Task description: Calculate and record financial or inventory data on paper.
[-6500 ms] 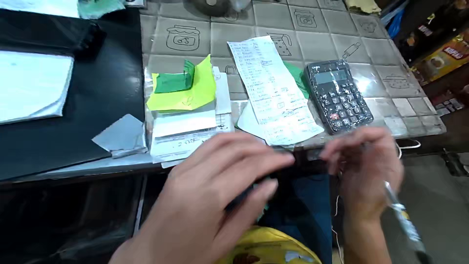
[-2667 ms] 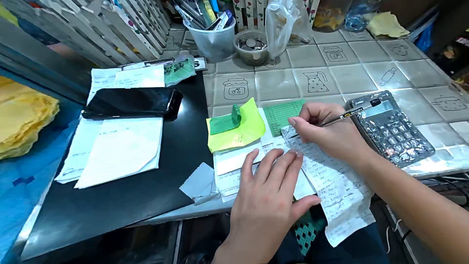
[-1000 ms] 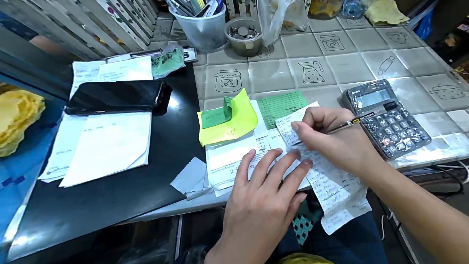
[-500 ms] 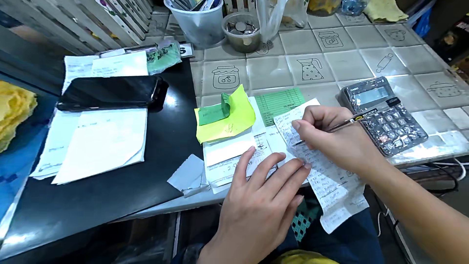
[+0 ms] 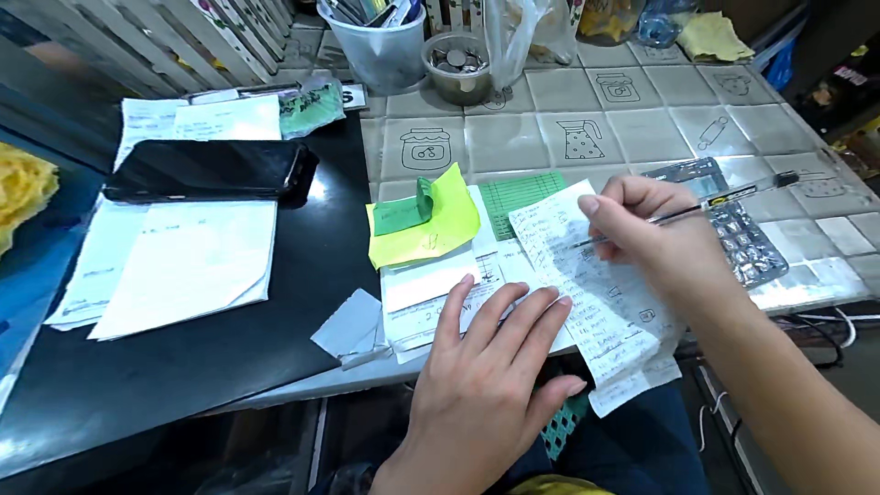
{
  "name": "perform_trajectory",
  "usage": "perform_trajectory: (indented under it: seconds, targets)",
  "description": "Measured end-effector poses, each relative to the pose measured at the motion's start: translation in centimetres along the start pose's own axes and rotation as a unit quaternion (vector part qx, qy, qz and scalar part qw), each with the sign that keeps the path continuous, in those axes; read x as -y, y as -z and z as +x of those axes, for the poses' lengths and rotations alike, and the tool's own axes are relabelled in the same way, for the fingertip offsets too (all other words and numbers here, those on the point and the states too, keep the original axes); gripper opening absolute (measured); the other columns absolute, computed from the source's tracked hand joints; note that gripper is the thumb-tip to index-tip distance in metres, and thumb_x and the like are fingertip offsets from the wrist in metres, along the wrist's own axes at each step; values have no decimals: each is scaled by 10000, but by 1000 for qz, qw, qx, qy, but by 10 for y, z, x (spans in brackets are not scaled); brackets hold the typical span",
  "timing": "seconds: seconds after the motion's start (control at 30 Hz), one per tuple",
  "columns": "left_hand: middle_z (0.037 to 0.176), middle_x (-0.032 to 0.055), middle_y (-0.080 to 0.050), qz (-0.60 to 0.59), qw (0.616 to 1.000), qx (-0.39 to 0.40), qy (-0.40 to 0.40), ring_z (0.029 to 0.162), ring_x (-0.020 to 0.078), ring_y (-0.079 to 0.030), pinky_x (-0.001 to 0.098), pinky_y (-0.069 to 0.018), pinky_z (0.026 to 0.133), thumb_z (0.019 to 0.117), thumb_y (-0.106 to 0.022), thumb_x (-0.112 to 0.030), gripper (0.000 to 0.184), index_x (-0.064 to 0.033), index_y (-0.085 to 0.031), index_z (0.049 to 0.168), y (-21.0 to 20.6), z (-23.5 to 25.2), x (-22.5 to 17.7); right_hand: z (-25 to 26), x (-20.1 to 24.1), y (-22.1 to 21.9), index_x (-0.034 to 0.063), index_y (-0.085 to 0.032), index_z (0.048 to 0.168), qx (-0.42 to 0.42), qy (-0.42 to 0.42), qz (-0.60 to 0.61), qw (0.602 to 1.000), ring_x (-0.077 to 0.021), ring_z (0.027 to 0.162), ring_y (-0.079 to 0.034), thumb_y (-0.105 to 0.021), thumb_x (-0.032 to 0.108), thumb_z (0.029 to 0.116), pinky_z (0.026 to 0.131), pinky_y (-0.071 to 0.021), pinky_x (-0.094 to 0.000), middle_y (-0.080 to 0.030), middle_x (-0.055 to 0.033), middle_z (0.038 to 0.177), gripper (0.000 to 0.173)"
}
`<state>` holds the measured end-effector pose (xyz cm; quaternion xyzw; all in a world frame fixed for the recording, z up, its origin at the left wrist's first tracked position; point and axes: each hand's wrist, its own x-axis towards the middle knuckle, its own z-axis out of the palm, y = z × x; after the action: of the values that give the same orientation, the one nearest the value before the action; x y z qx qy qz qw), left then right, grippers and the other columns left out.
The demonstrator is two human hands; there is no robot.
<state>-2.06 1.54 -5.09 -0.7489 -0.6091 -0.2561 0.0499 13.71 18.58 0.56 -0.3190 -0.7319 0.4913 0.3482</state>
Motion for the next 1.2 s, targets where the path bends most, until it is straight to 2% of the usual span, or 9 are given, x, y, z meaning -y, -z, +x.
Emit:
perform_trajectory:
  seconds: [0.1, 0.27, 0.33, 0.43, 0.57, 0.67, 0.77, 0.9, 1.2]
  targets:
    - [1449, -70, -604, 0, 1000, -4, -1, 1407, 186, -489, 585, -244, 1214, 1034, -419, -580, 544, -245, -636, 1403, 0, -1, 0, -3, -5, -7, 125, -632, 774, 28, -4, 4, 1000, -14, 534, -570, -631, 155, 1005, 483, -475, -150, -605, 51, 632, 233]
    - [1429, -71, -619, 2, 1000, -6, -2, 1394, 184, -501, 575, -253, 1211, 1038, -438, -554, 516, -242, -645, 1393, 0, -1, 0, -4, -7, -11, 132, -644, 775, 25, -20, -29, 999, -19, 529, -585, -641, 181, 996, 473, -478, -157, -617, 51, 627, 227]
    - [1429, -71, -619, 2, 1000, -8, -2, 1391, 184, -503, 569, -255, 1212, 1039, -443, -543, 508, -241, -646, 1393, -1, -1, 1, -2, -10, -8, 130, -628, 773, 10, -23, 11, 1000, -9, 535, -562, -618, 165, 1015, 478, -464, -148, -613, 54, 651, 244]
    - [1428, -73, -620, 3, 1000, -11, -1, 1393, 184, -503, 569, -259, 1210, 1039, -448, -536, 500, -242, -646, 1393, -1, -1, 0, 3, -12, -3, 142, -582, 775, -32, -57, 106, 992, 12, 496, -488, -540, 166, 1061, 447, -382, -129, -610, 54, 658, 290]
    - [1425, -68, -623, 3, 1000, -12, -3, 1385, 186, -511, 569, -263, 1205, 1042, -456, -522, 488, -240, -648, 1390, -1, -1, 0, 5, -10, -3, 147, -564, 757, -53, -77, 157, 983, 6, 477, -470, -520, 162, 1066, 436, -379, -127, -595, 42, 642, 312]
    - [1427, -75, -622, 6, 1000, -12, -2, 1388, 182, -508, 566, -265, 1206, 1041, -454, -523, 486, -246, -648, 1390, -1, -1, 1, 2, -13, -5, 131, -590, 774, -39, -48, 117, 991, -5, 512, -525, -557, 160, 1052, 462, -423, -140, -617, 38, 661, 281]
    - [1414, -75, -631, 5, 1000, -12, -1, 1382, 178, -513, 562, -267, 1204, 1039, -459, -525, 481, -246, -657, 1377, -1, -1, 1, -5, -13, -11, 114, -648, 794, 10, 23, 15, 1000, -11, 548, -583, -631, 162, 1008, 495, -494, -160, -621, 57, 655, 220]
    - [1406, -76, -635, 6, 1000, -11, -1, 1377, 178, -517, 567, -271, 1199, 1037, -469, -516, 468, -250, -660, 1372, -2, -1, 0, -10, -14, -16, 112, -668, 791, 38, 55, -43, 997, -2, 542, -581, -662, 189, 995, 474, -467, -148, -619, 58, 630, 218]
    - [1410, -77, -632, 13, 1000, -14, -2, 1384, 177, -510, 561, -266, 1208, 1038, -474, -501, 454, -248, -666, 1363, -3, -1, 0, -10, -14, -17, 112, -677, 797, 51, 65, -62, 995, 3, 550, -585, -669, 197, 992, 477, -464, -143, -632, 60, 645, 213]
